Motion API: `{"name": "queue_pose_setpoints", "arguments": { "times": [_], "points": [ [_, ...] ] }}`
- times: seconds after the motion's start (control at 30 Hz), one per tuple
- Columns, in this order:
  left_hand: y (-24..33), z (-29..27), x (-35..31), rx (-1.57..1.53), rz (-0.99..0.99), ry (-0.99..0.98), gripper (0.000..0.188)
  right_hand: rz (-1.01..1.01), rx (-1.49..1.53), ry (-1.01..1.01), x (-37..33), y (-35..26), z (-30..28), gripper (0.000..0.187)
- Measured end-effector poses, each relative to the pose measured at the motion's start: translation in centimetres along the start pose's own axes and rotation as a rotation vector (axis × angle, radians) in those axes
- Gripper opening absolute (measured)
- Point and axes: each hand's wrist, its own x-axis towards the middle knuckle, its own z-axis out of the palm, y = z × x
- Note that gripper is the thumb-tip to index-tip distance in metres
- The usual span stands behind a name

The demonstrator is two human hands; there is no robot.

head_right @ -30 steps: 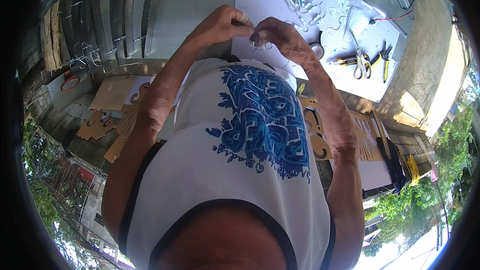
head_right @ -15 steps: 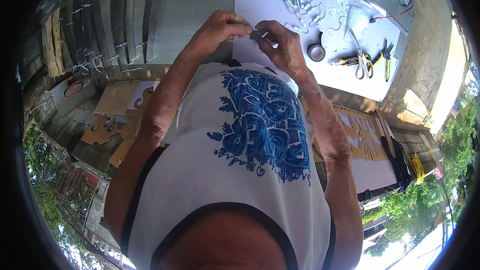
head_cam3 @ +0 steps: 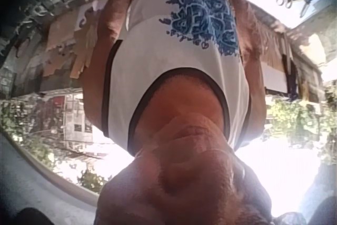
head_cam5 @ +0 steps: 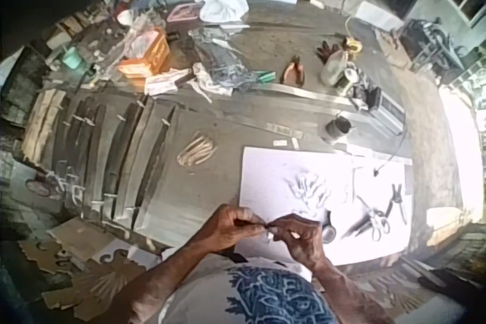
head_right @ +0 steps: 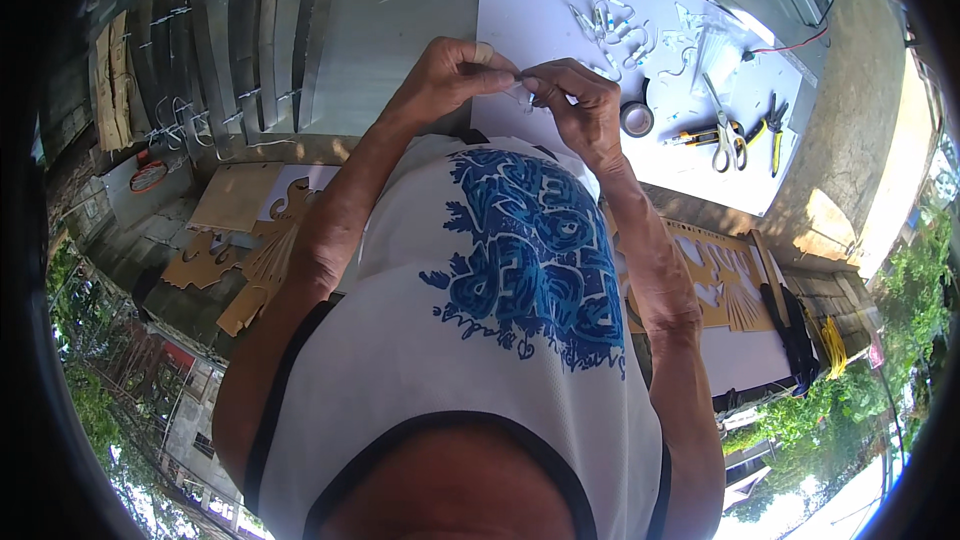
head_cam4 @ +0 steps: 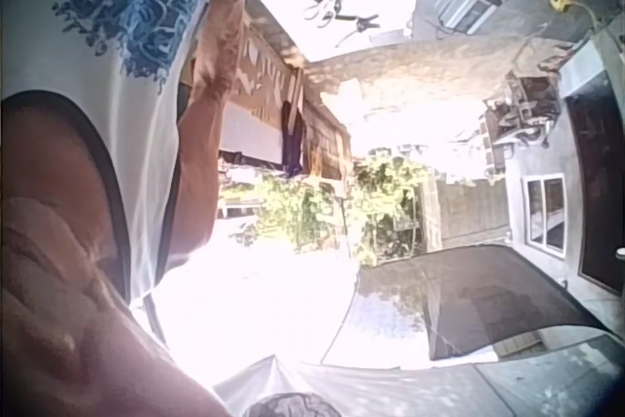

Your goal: The person uses pliers to strip the insulation from the ends of white wires. They then wrap the exposed copper ends with black electrical tape. The person handles multiple wire segments individually on a metal workbench.

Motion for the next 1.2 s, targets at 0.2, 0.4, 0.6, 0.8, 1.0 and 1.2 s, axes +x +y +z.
{"name": "queue_pose_setpoints", "arguments": {
  "times": [0.2, 0.4, 0.6, 0.8, 1.0, 1.2],
  "points": [
    [1.5, 1.2, -1.0, 0.257, 0.184, 0.113, 0.013, 0.37, 0.317, -0.033, 0.3, -0.9, -0.5, 0.011],
    [1.2, 1.7, -1.2, 0.325, 0.329, 0.169, 0.013, 0.424, 0.34, 0.024, -0.1, -1.7, 0.0, 0.016],
    [1.6, 2.2, -1.0, 0.29, 0.172, 0.11, 0.015, 0.33, 0.019, 0.111, -0.7, -2.4, 0.2, 0.017],
    [1.0, 2.3, -0.7, 0.047, 0.024, 0.056, 0.021, 0.323, -0.101, 0.094, -1.3, -3.6, -0.2, 0.018],
    [1.8, 2.3, -1.0, -0.077, -0.103, 0.11, 0.022, 0.052, -0.068, 0.197, -1.6, -4.0, 0.6, 0.023],
    [3.3, 2.2, -1.1, -0.08, -0.166, 0.102, 0.023, -0.242, -0.442, 0.177, -1.0, -4.6, 0.7, 0.017]
  ]
}}
